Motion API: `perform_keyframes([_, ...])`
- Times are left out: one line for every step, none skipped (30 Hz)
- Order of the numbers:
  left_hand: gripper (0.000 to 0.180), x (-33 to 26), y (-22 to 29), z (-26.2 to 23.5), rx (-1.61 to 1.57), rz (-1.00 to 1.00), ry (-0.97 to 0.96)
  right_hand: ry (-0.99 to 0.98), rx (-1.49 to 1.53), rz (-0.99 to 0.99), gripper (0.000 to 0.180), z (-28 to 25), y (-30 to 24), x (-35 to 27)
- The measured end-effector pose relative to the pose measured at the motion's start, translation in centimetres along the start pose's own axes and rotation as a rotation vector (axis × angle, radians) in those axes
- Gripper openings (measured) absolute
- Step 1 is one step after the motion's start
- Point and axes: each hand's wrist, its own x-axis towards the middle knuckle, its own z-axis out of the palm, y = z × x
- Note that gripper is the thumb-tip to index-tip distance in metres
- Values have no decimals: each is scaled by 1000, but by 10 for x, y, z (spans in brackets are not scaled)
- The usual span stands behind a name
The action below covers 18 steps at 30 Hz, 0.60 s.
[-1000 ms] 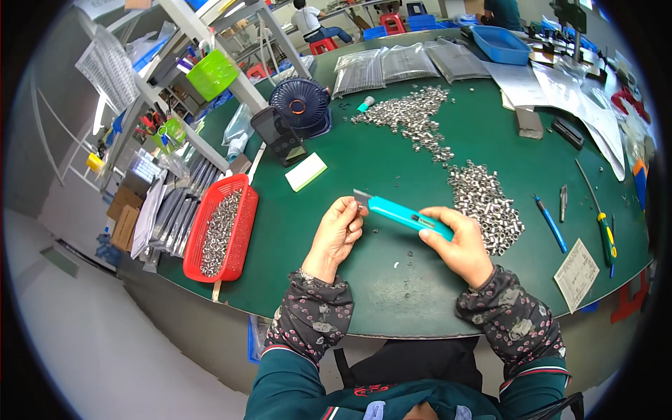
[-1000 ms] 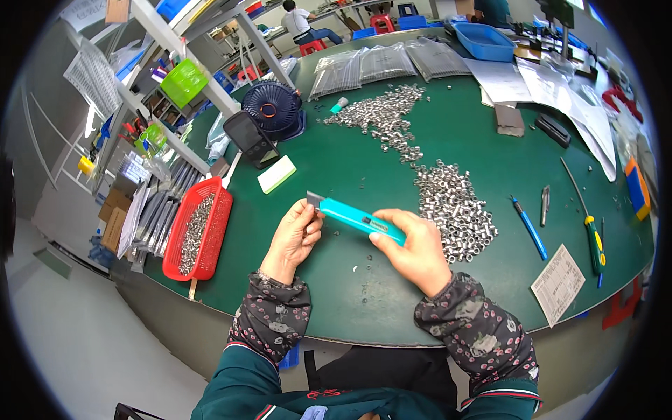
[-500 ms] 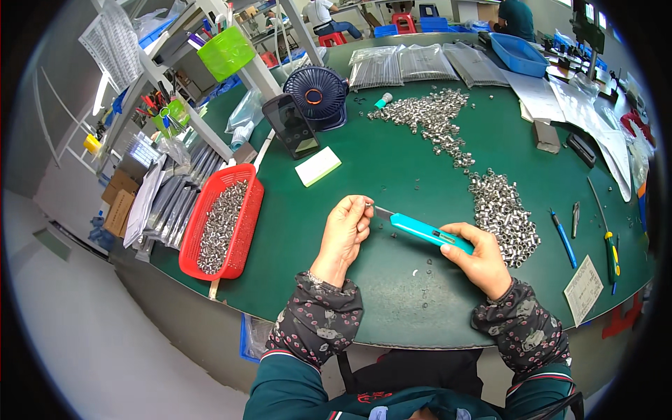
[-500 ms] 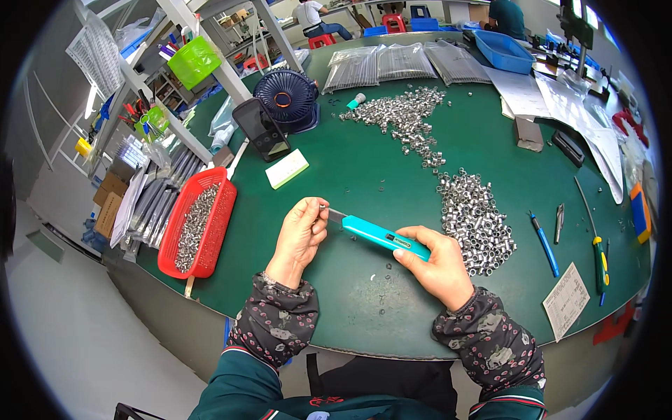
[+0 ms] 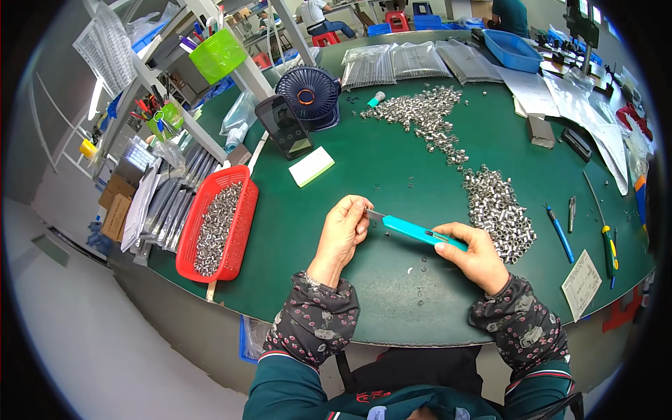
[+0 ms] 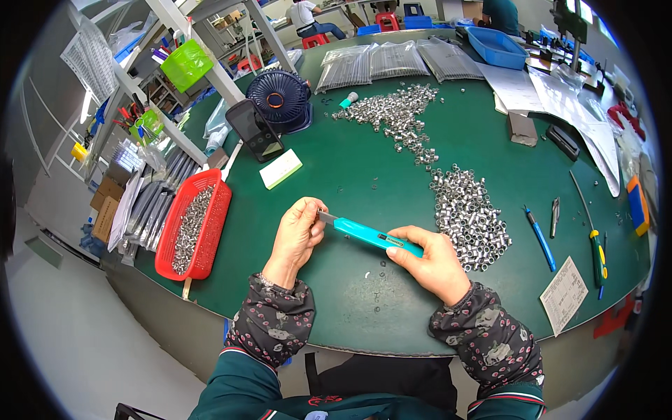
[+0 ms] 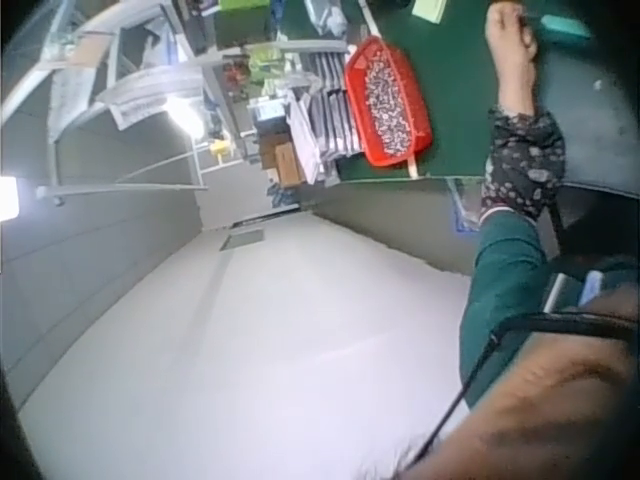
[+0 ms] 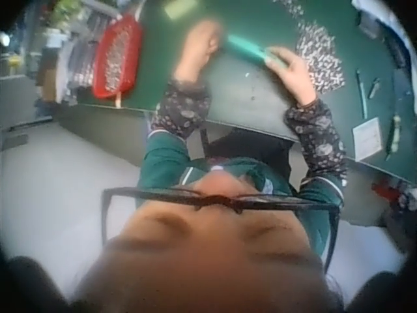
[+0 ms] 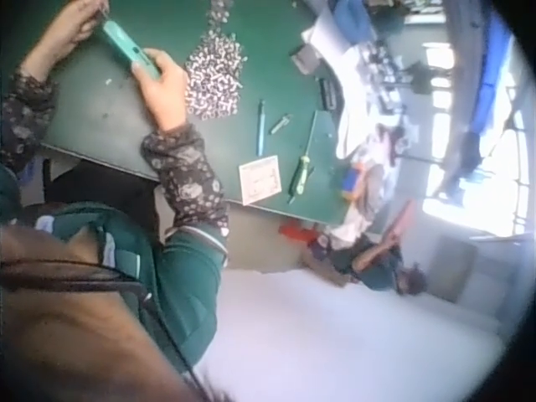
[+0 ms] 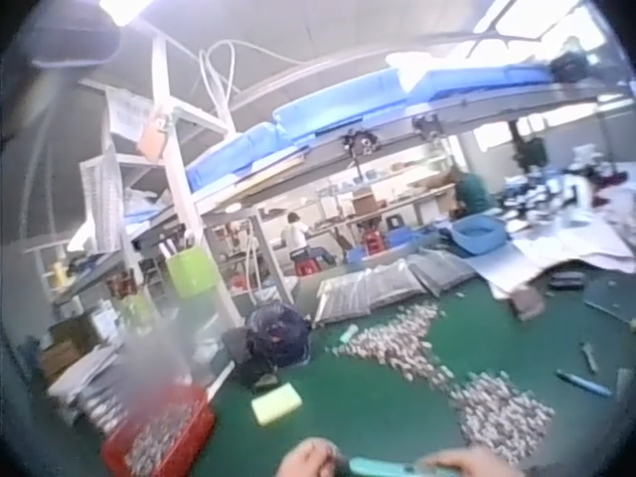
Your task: The person is using a utility knife to inspect or clean small metal components on a workbench in a factory setting.
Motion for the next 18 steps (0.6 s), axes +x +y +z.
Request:
perform_keyframes([16, 0, -1, 1, -1, -3, 0, -8, -3, 15, 28, -1, 0, 0])
perform_keyframes([17, 0, 0, 4, 44, 25, 11, -15, -6, 31, 28, -1, 1, 1])
perform_keyframes([17, -1, 1, 6, 89, 53, 20, -15, -5, 33, 28, -2, 1, 1])
perform_keyframes([17, -1, 1, 7, 88, 50, 20, -13, -26, 33, 27, -2, 1, 1])
perform_keyframes([18, 0, 2, 8, 134, 46, 43, -10, -47, 33, 27, -3, 2, 0])
perform_keyframes([19, 0, 2, 8, 180, 42, 67, 8, -51, 0, 26, -2, 2, 0])
perform_keyframes([19, 0, 3, 8, 179, 39, 67, 8, -50, 3, 26, -2, 1, 0])
perform_keyframes([19, 0, 3, 9, 206, 19, 71, 73, -200, -122, 25, -3, 0, 0])
perform_keyframes([19, -1, 4, 8, 235, -1, 78, 136, -348, -250, 25, -3, -2, 0])
perform_keyframes([19, -1, 5, 7, 235, -4, 80, 198, -431, -336, 28, -1, -3, -1])
perform_keyframes([19, 0, 5, 5, 212, -55, 80, 196, -429, -335, 28, -1, -7, -2])
perform_keyframes([18, 0, 5, 2, 188, -105, 80, 246, -569, -445, 31, 0, -13, -3])
perform_keyframes([18, 0, 6, 0, 187, -106, 82, 295, -708, -557, 34, 1, -15, -4])
perform_keyframes([18, 0, 8, -3, 123, -134, 66, 306, -766, -641, 39, 1, -15, -2])
perform_keyframes([19, 0, 9, -3, 58, -159, 45, 306, -769, -643, 39, 1, -15, -2])
perform_keyframes([19, 0, 9, -3, 55, -156, 45, 303, -773, -664, 37, 0, -15, -2])
perform_keyframes([19, -1, 9, -2, 23, -162, 46, 299, -777, -685, 36, 0, -15, -2])
perform_keyframes([19, -1, 9, -1, -11, -167, 46, 297, -780, -689, 36, 0, -14, -2])
